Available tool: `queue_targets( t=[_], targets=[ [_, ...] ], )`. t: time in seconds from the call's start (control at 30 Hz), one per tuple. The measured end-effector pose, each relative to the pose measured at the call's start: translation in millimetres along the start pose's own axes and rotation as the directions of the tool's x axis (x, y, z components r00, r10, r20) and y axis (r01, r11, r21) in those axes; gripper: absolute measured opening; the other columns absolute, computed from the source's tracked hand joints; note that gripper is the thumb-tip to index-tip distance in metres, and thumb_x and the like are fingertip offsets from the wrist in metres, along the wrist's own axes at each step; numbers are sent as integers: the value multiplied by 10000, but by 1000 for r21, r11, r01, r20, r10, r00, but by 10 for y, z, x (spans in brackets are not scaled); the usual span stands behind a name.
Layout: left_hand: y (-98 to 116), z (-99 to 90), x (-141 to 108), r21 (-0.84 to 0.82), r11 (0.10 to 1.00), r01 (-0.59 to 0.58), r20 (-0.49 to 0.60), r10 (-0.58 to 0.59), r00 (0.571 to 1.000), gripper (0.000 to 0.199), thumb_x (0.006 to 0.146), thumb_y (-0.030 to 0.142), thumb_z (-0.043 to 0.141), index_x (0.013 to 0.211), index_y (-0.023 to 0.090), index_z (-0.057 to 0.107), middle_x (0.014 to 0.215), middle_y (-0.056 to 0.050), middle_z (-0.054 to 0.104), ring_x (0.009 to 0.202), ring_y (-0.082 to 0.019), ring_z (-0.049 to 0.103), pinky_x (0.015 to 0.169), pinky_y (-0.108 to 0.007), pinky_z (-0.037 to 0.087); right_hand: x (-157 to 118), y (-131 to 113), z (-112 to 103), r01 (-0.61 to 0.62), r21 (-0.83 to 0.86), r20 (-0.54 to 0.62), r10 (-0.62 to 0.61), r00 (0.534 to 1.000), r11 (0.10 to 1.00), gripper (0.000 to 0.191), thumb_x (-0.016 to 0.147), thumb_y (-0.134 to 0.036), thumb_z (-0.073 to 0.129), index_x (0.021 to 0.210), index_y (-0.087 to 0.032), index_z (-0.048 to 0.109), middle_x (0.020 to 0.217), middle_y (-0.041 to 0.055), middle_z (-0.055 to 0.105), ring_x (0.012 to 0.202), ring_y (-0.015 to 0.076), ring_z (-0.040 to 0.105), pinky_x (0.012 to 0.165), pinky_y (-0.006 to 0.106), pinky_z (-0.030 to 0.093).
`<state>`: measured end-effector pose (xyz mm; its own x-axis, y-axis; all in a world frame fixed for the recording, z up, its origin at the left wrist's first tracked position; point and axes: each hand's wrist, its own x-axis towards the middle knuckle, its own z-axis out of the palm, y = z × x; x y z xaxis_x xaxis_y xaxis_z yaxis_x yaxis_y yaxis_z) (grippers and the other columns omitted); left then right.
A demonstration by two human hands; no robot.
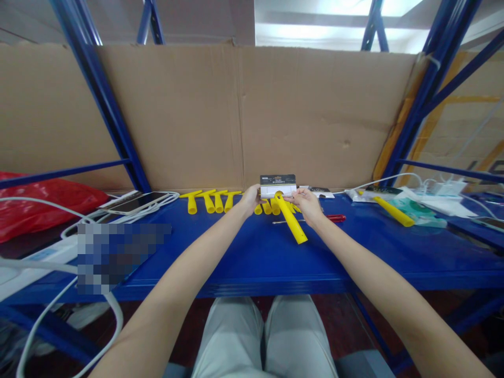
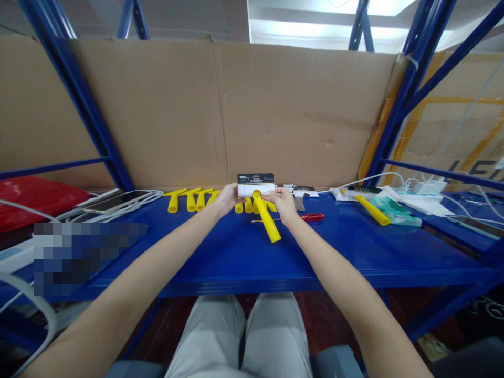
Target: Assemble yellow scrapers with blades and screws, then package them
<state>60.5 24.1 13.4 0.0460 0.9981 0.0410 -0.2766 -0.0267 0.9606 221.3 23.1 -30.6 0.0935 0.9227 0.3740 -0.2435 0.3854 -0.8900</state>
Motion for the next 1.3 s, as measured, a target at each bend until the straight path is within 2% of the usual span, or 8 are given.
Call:
queue_targets(
  t=[0.33,0.43,0.53,0.77,0.87,0.97,1.1,1.3],
  targets=[
    [-82,-11,-24,-122,988,-96,46,102,994,276,813,401,589,821,130,640,841,-106,700,779,-165,661,663,-233,523,-65,-64,79,-133,53,-100,138,985,990,177,826,-79,514,726,-196,428,634,-51,607,558,82,656,610,195,551],
    [-130,11,-43,-82,991,-108,-73,102,992,182,705,192,721,829,128,604,747,-64,674,669,-132,645,646,-231,522,-99,-99,101,-163,11,-120,163,979,987,169,828,-83,504,733,-197,425,586,-59,576,522,81,642,537,171,531],
    [-173,27,-64,-57,990,-130,-252,112,961,339,638,-37,683,899,143,560,697,1,634,593,-96,619,649,-234,520,-120,-110,119,-165,-19,-130,161,978,986,168,811,-86,518,738,-201,421,567,-72,542,486,83,621,467,164,504],
    [-229,-23,-89,-74,991,-110,-224,91,970,447,590,-80,690,941,147,533,696,5,624,631,-134,651,680,-278,533,-106,-19,102,-194,-170,-123,175,977,966,122,787,-132,501,762,-209,410,654,-50,526,491,84,580,478,210,494],
    [-255,-82,-87,-54,993,-104,-236,89,968,461,577,-61,702,953,151,538,727,-2,634,612,-129,649,662,-270,534,-101,-4,68,-51,-429,-122,-1,993,902,167,727,-191,564,750,-216,401,747,-20,529,561,112,565,525,268,494],
    [-273,-144,-93,-27,995,-101,-231,92,969,441,602,-37,685,973,152,541,735,-3,640,572,-108,633,636,-255,534,-141,-41,74,141,-677,0,-191,982,722,221,703,-299,603,722,-223,396,715,-10,521,632,143,545,588,287,466],
    [-280,-181,-114,1,995,-101,-214,99,972,370,623,-38,659,926,145,552,690,12,627,540,-92,615,619,-245,531,-246,-95,152,221,-751,206,-98,974,622,319,667,-399,639,806,-231,406,640,-46,530,592,145,533,593,272,419],
    [-270,-173,-139,73,994,-82,-223,96,970,352,603,-41,664,894,133,570,630,17,613,541,-104,618,626,-253,529,-323,-108,201,349,-801,371,-55,927,487,277,643,-240,629,879,-230,484,697,-47,589,624,139,537,607,240,388]
  ],
)
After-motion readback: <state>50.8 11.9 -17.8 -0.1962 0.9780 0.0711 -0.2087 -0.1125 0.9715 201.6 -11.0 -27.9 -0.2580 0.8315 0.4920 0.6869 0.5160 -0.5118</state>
